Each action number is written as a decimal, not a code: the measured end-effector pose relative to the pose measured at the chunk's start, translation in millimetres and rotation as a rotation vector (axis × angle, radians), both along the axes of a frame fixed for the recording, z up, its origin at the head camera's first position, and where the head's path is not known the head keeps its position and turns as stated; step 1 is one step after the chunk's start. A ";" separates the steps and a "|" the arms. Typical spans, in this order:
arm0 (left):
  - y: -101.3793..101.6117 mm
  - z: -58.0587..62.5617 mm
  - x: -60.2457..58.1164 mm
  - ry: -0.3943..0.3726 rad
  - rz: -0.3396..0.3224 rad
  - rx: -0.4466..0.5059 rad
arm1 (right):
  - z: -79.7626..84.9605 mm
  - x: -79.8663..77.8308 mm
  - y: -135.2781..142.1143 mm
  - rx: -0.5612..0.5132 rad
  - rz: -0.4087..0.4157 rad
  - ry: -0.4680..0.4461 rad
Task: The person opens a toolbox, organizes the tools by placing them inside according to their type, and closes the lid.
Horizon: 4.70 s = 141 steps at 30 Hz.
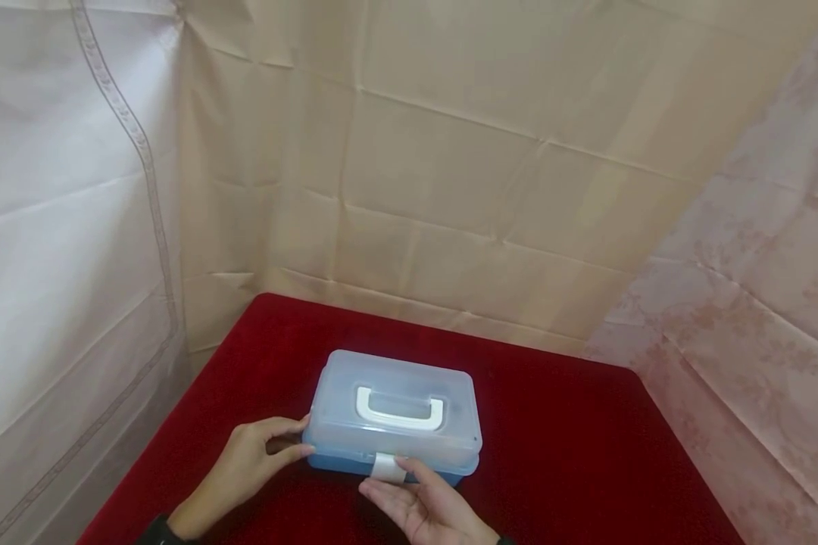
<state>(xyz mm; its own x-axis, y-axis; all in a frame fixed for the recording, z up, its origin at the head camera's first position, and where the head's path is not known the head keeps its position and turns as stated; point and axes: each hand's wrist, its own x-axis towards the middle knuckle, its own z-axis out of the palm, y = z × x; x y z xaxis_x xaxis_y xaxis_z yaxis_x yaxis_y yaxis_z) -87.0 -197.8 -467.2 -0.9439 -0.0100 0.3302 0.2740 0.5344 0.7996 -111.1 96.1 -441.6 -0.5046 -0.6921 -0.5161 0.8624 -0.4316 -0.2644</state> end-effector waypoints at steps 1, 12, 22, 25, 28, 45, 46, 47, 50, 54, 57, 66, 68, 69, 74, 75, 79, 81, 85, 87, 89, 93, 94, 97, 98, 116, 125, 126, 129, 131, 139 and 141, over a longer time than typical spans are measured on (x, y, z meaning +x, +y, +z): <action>-0.1 0.2 0.1 -0.003 0.003 -0.005 | 0.7 1.1 -0.8 0.003 -0.003 0.004; -2.3 2.6 1.5 0.022 -0.019 -0.051 | 3.4 0.4 -2.1 0.004 0.013 0.065; -4.3 3.9 -1.9 -0.051 -0.059 0.019 | -12.4 -7.7 15.9 0.144 0.149 0.308; -4.4 1.6 -1.2 -0.088 -0.081 0.042 | -14.5 -10.5 39.5 0.373 0.296 0.596; -7.2 0.8 0.6 -0.126 -0.077 0.059 | -7.6 -18.5 63.9 0.552 0.357 0.806; -3.8 -7.0 -15.9 -0.214 -0.149 -0.087 | -36.2 -75.5 95.1 1.048 0.216 1.348; -2.1 -7.4 -16.2 -0.200 -0.152 -0.091 | -38.4 -73.2 93.2 1.080 0.208 1.371; -0.5 -7.5 -16.3 -0.181 -0.151 -0.104 | -40.2 -70.7 91.4 1.127 0.192 1.392; 3.9 -6.7 -16.8 -0.124 -0.133 -0.143 | -42.1 -63.4 87.4 1.252 0.124 1.449; 7.7 -3.0 -20.1 -0.103 -0.087 -0.186 | -40.7 -58.3 85.3 1.290 0.068 1.462; 8.6 -1.0 -23.7 -0.124 -0.078 -0.186 | -39.2 -58.1 84.2 1.270 0.057 1.455; 9.2 -2.5 -20.8 -0.133 -0.108 -0.169 | -39.3 -54.6 86.9 1.165 0.039 1.392; 9.7 -1.0 -21.1 -0.118 -0.112 -0.159 | -37.9 -54.4 88.5 1.134 0.036 1.375; 10.2 0.4 -21.7 -0.107 -0.110 -0.157 | -36.5 -54.8 89.2 1.122 0.034 1.368; 18.8 12.1 -34.0 -0.037 -0.105 -0.157 | -24.2 -60.4 98.2 1.123 -0.017 1.373; 21.1 14.8 -37.4 -0.028 -0.111 -0.149 | -20.4 -62.3 100.7 1.123 -0.030 1.375; 34.3 26.4 -50.7 -0.017 -0.152 -0.109 | -6.0 -72.3 114.5 1.142 -0.055 1.349; 41.6 30.8 -57.0 -0.014 -0.179 -0.103 | -0.5 -76.9 122.6 1.139 -0.056 1.318; 54.8 34.9 -72.0 0.002 -0.225 -0.136 | 1.8 -85.9 138.4 1.077 -0.061 1.241; 61.3 35.6 -80.2 0.014 -0.240 -0.163 | -0.3 -92.1 146.0 1.037 -0.065 1.200; 70.1 35.9 -88.6 0.016 -0.257 -0.183 | -3.0 -97.5 155.8 1.013 -0.076 1.158; 93.0 36.6 -105.7 0.022 -0.305 -0.205 | -7.9 -108.8 178.4 1.000 -0.134 1.096; 99.1 36.8 -110.2 0.025 -0.315 -0.209 | -9.1 -111.7 183.8 0.997 -0.154 1.084; 116.6 36.8 -123.0 0.034 -0.329 -0.223 | -13.5 -120.6 198.6 0.981 -0.196 1.063; 122.0 36.6 -126.8 0.033 -0.327 -0.225 | -15.1 -123.4 203.3 0.975 -0.201 1.062; 189.7 22.2 -175.0 0.112 -0.304 -0.238 | -24.0 -160.0 266.7 0.909 -0.199 1.138; 211.9 11.3 -173.0 0.131 -0.325 -0.261 | -29.7 -156.7 283.5 0.944 -0.211 1.058; 214.4 11.1 -172.6 0.140 -0.329 -0.265 | -30.9 -155.3 285.3 0.951 -0.216 1.050; 220.9 10.1 -170.9 0.131 -0.332 -0.254 | -33.1 -152.3 290.1 0.960 -0.232 1.033; 224.2 8.6 -169.6 0.103 -0.325 -0.249 | -33.6 -151.1 293.3 0.956 -0.236 1.033; 230.1 1.6 -165.5 0.028 -0.305 -0.257 | -36.9 -149.2 299.8 0.975 -0.221 1.022; 230.5 1.6 -165.6 0.019 -0.304 -0.272 | -38.0 -149.4 300.3 0.982 -0.220 1.016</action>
<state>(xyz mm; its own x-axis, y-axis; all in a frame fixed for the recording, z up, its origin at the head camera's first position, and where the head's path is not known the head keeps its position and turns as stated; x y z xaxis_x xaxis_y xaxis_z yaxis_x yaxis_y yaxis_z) -252.7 32.6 -465.7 -0.8839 0.3586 0.3001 0.4658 0.6179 0.6334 -260.6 396.5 -479.6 -0.9872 -0.1330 -0.0881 0.0622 0.1873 -0.9803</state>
